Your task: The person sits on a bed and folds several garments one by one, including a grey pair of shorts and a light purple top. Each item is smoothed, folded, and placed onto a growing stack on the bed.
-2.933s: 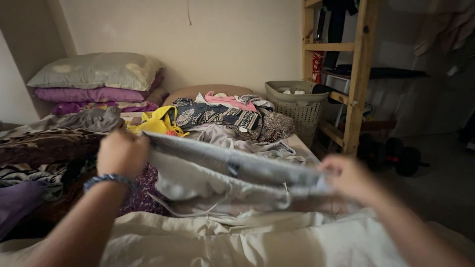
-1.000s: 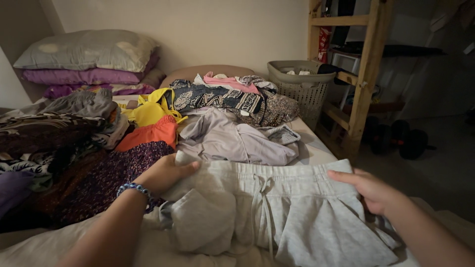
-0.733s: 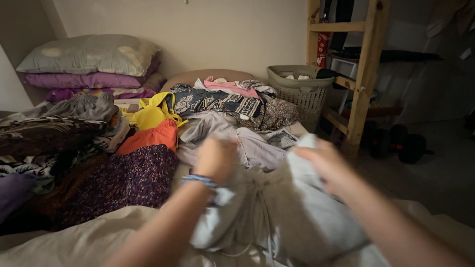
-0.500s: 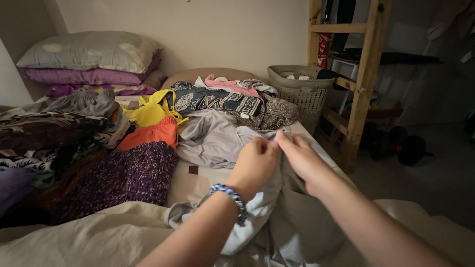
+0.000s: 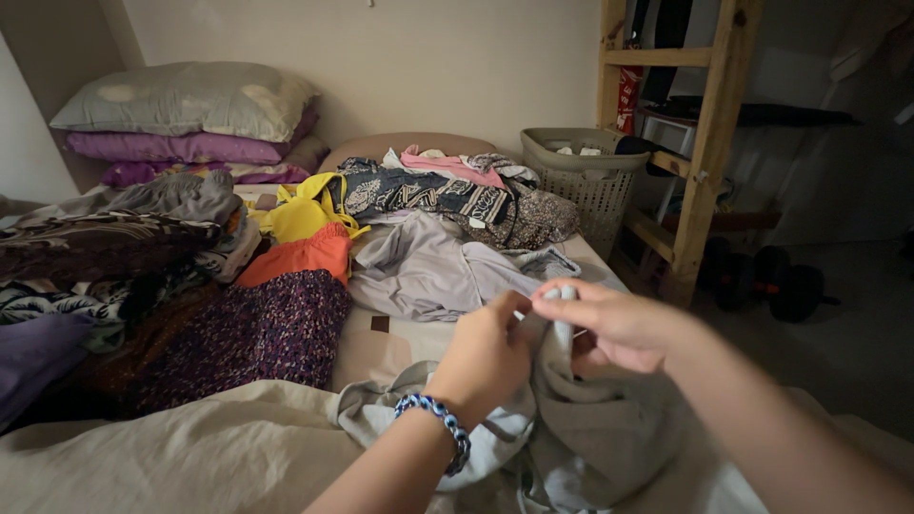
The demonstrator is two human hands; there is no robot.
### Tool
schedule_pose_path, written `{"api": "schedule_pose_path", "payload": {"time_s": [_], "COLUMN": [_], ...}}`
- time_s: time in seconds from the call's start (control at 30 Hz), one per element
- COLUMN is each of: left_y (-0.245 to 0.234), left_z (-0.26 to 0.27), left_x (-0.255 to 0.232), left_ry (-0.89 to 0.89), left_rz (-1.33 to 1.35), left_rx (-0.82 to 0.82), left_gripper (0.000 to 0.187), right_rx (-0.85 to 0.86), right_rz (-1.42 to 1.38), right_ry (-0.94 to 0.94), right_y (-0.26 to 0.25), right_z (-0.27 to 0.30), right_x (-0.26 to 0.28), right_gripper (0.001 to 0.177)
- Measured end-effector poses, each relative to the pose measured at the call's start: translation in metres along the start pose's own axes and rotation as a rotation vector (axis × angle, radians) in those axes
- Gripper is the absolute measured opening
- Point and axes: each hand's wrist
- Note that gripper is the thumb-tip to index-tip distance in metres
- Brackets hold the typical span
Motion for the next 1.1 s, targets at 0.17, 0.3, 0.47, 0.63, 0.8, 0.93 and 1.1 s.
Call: {"api": "schedule_pose_path", "payload": {"time_s": [0.17,0.3,0.47,0.63,0.8,0.93,1.1], "left_y": [-0.004,-0.001,-0.008,-0.012,-0.017,-0.029,-0.053], "left_z": [-0.012,-0.008,-0.003,0.013,0.039,0.029,0.015], "left_x": [0.003,-0.004,-0.013,-0.012,-0.025,-0.028,-0.021], "left_ry": [0.016,0.163,0.224,0.331,0.085,0.196,0.082], "left_rz": [-0.037,-0.093,-0.007,-0.057,-0.137,-0.247,-0.089], "left_rx": [-0.190,-0.274,-0.136,-0.174,-0.165,-0.234,-0.186], "left_gripper": [0.020,0.021,0.029,0.040,0.041,0.027,0.024], "right_rx": [0.354,0.144,-0.045,-0.194,-0.276,-0.470,-0.877], "right_rz": [-0.086,-0.007,0.300,0.251,0.264,0.289,0.377], "right_ry": [-0.161,-0.208,-0.597,-0.689,-0.863,-0.961,-0.926], "right_y": [-0.015,-0.011,-0.011,-0.001,0.009,0.011,-0.013], "right_z": [0.015,0.006,-0.024,-0.033,-0.032,-0.022,0.010], "right_x": [0.010,0.006,-0.011,-0.023,-0.011,0.013,0.050], "right_gripper": [0.046,0.046,0.040,0.037,0.036,0.040,0.045]}}
Point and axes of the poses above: each hand's wrist, its own z-axis away from the middle knuckle, its own y-axis out of the palm, x = y × z, and after that the axes turned 15 degrees about y, right-handed
